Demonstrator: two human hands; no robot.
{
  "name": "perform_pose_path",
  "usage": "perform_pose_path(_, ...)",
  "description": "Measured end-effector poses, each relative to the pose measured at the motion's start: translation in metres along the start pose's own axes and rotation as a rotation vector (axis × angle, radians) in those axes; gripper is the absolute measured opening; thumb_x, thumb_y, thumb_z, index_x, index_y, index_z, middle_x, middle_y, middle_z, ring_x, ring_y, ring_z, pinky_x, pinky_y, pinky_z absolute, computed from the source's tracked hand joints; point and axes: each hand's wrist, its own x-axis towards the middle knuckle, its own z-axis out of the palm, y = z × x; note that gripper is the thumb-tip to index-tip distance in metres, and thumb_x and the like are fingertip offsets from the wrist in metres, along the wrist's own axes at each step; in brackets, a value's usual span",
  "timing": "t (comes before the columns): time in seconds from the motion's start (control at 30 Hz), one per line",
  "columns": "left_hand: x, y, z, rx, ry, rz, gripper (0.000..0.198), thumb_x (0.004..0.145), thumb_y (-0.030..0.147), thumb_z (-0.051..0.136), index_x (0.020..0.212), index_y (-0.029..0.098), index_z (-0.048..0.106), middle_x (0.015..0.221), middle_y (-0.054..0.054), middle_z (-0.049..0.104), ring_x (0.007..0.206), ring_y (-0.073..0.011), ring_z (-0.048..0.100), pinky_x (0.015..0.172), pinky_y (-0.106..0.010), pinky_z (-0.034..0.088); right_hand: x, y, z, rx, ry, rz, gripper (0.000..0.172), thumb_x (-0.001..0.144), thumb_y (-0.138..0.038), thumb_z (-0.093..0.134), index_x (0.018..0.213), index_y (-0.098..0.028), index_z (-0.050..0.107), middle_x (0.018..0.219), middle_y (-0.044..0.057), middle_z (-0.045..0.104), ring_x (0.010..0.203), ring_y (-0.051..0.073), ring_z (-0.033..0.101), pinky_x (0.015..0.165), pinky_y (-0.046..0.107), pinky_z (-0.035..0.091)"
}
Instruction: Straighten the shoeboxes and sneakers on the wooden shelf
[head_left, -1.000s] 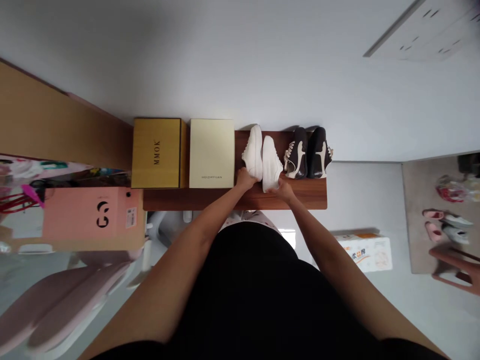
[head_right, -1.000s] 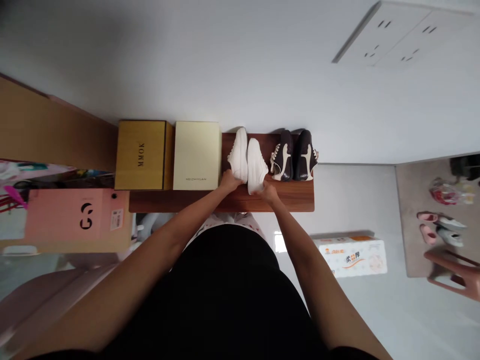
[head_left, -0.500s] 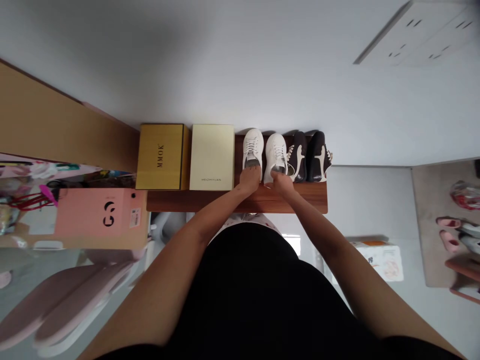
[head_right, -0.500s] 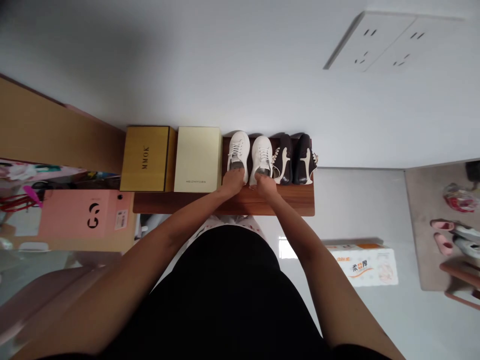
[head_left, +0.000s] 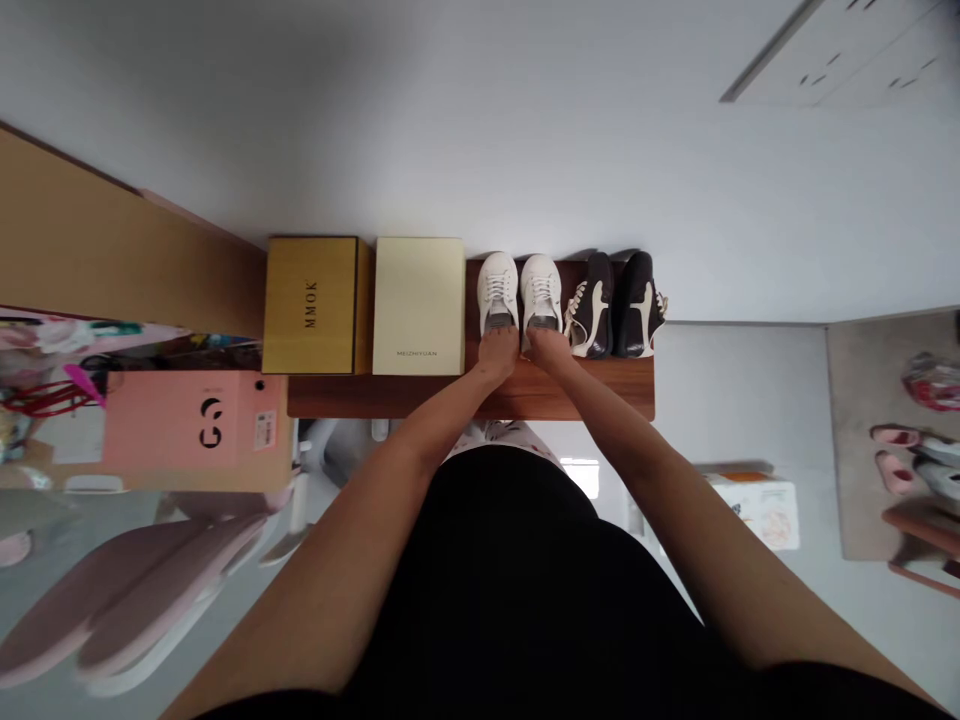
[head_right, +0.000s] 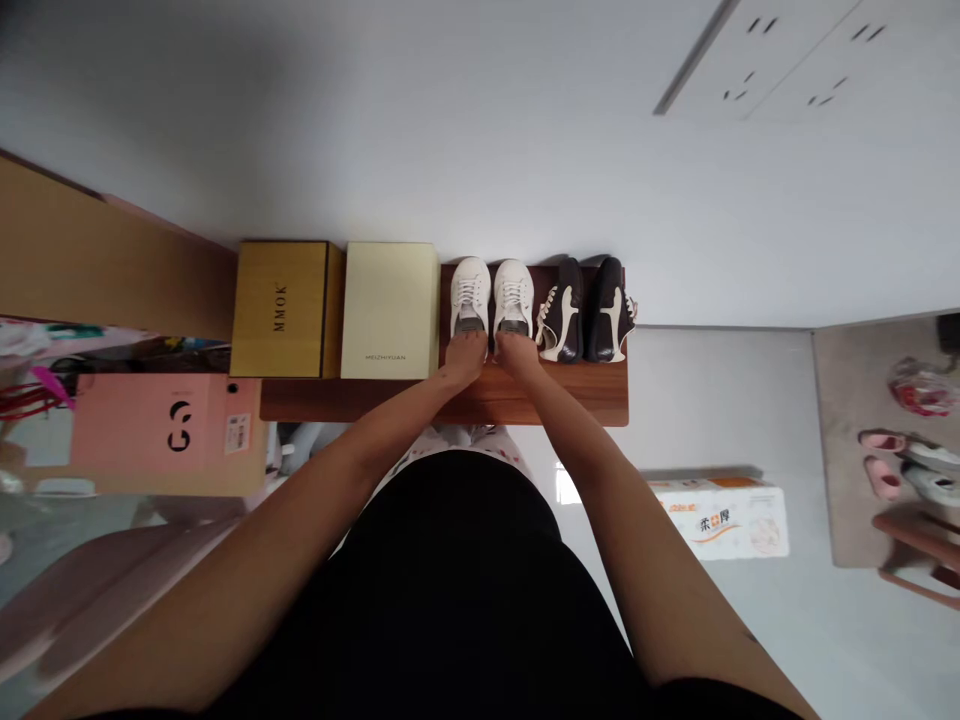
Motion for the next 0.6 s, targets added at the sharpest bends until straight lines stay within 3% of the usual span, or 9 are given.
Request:
perform_pose_path(0.13, -0.002, 0.004, -0.005, 0.331, -0.078, 0.077, 0.03, 0.101, 0.014, 0.045, 0.124, 0.005, 0.061, 0.119, -0.023, 0.069, 0.124, -0.0341, 0.062, 0.109, -0.044, 0.044, 0.002, -0.002, 0.003, -0.048, -0.022, -0.01, 0.03, 0.094, -0.029, 0.068, 0.12, -0.015, 0.063, 0.122, 0.02, 0.071, 0.113, 0.03, 0.069, 0.093, 0.036, 0.053)
perform_pose_path(0.33, -0.008, -0.005, -0.004, 0.302, -0.033, 0.08, 0.027, 0.1, 0.01, 0.043, 0.119, 0.007, 0.063, 0.118, -0.022, 0.069, 0.121, -0.0319, 0.063, 0.105, -0.039, 0.043, -0.009, -0.002, 0.012, -0.046, 0.081, -0.063, 0.023, 0.096, -0.021, 0.062, 0.117, -0.011, 0.064, 0.123, 0.021, 0.068, 0.114, 0.03, 0.063, 0.095, 0.037, 0.048)
perform_pose_path(0.5, -0.013, -0.006, -0.007, 0.231, 0.055, 0.096, 0.026, 0.097, 0.018, 0.062, 0.12, 0.009, 0.058, 0.122, -0.02, 0.065, 0.12, -0.0332, 0.06, 0.103, -0.04, 0.043, -0.038, 0.028, 0.018, 0.175, 0.367, -0.102, 0.028, 0.101, -0.03, 0.057, 0.121, -0.012, 0.063, 0.123, 0.018, 0.065, 0.113, 0.028, 0.055, 0.102, 0.038, 0.043)
perform_pose_path(0.6, -0.015, 0.009, -0.007, 0.213, 0.098, 0.227, 0.03, 0.098, 0.024, 0.062, 0.124, 0.01, 0.057, 0.126, -0.021, 0.061, 0.122, -0.0343, 0.057, 0.106, -0.044, 0.041, -0.06, 0.073, 0.024, 0.34, 0.614, 0.064, 0.032, 0.102, -0.035, 0.052, 0.123, -0.013, 0.062, 0.123, 0.018, 0.064, 0.115, 0.028, 0.053, 0.104, 0.039, 0.042)
